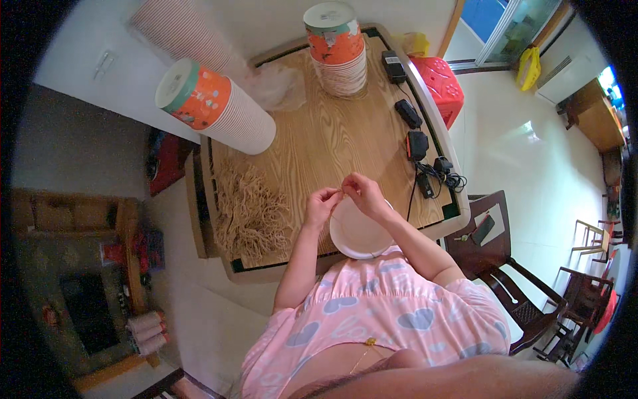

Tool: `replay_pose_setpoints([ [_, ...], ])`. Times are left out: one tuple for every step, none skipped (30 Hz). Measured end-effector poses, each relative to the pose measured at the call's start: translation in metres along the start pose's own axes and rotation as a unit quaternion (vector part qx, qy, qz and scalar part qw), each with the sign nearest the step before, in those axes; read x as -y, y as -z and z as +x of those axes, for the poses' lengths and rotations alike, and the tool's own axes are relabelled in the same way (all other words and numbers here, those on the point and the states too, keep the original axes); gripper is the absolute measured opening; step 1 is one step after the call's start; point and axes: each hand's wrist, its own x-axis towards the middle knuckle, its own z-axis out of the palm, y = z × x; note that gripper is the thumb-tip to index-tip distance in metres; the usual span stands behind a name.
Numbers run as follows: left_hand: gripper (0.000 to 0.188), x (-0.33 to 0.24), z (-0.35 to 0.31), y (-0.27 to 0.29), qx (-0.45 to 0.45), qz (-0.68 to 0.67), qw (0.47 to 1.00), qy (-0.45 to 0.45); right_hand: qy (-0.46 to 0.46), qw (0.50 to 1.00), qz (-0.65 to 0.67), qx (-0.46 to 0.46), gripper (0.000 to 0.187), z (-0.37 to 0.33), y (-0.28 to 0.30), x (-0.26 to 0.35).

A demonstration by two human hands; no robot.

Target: The recorder is assembling paper cups and handling shredded filler material on a table.

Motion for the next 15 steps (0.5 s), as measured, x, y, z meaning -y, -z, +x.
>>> replay_pose_setpoints([
  [0.007,0.003,0.0,0.002,-0.005,-0.001,1.0,-0.001,0.004,1.0,0.018,0.007,0.01,-0.001,0.0,0.001],
  [0.006,0.01,0.002,0.006,-0.018,-0.021,1.0,0.001,0.006,1.0,0.019,0.012,0.01,-0.003,0.002,0.002],
  [0.005,0.013,0.002,0.008,-0.032,-0.042,0.999,0.003,0.046,0.998,-0.036,0.02,0.012,-0.006,0.007,0.009],
  [0.005,0.017,0.001,0.009,-0.039,-0.044,0.998,0.002,0.087,0.992,-0.09,0.029,0.014,-0.008,0.009,0.012],
  [0.005,0.021,0.001,0.01,-0.061,-0.071,0.996,-0.001,0.091,0.991,-0.088,0.037,0.014,-0.008,0.009,0.01],
  [0.006,0.021,-0.002,0.008,-0.08,-0.097,0.992,-0.004,0.111,0.987,-0.105,0.043,0.015,-0.009,0.01,0.008],
  [0.006,0.022,-0.004,0.005,-0.086,-0.099,0.991,-0.005,0.133,0.982,-0.122,0.05,0.017,-0.011,0.011,0.006],
  [0.006,0.022,-0.005,0.002,-0.108,-0.095,0.99,-0.007,0.136,0.982,-0.12,0.056,0.017,-0.012,0.011,0.005],
  [0.007,0.021,-0.006,-0.001,-0.131,-0.092,0.987,-0.011,0.14,0.982,-0.118,0.054,0.016,-0.011,0.012,0.008],
  [0.007,0.022,-0.008,-0.003,-0.138,-0.094,0.986,-0.015,0.145,0.981,-0.115,0.052,0.015,-0.01,0.012,0.011],
  [0.008,0.022,-0.011,-0.004,-0.145,-0.081,0.985,-0.035,0.15,0.98,-0.113,0.058,0.015,-0.01,0.011,0.013],
  [0.008,0.02,-0.013,-0.007,-0.15,-0.068,0.985,-0.055,0.143,0.982,-0.113,0.044,0.013,-0.011,0.011,0.014],
  [0.008,0.018,-0.015,-0.01,-0.155,-0.069,0.984,-0.059,0.135,0.984,-0.113,0.029,0.012,-0.011,0.011,0.015],
  [0.009,0.015,-0.017,-0.013,-0.158,-0.052,0.985,-0.052,0.14,0.983,-0.112,0.032,0.012,-0.012,0.012,0.011],
  [0.009,0.011,-0.019,-0.015,-0.163,-0.034,0.985,-0.046,0.126,0.982,-0.131,0.053,0.011,-0.01,0.012,0.009],
])
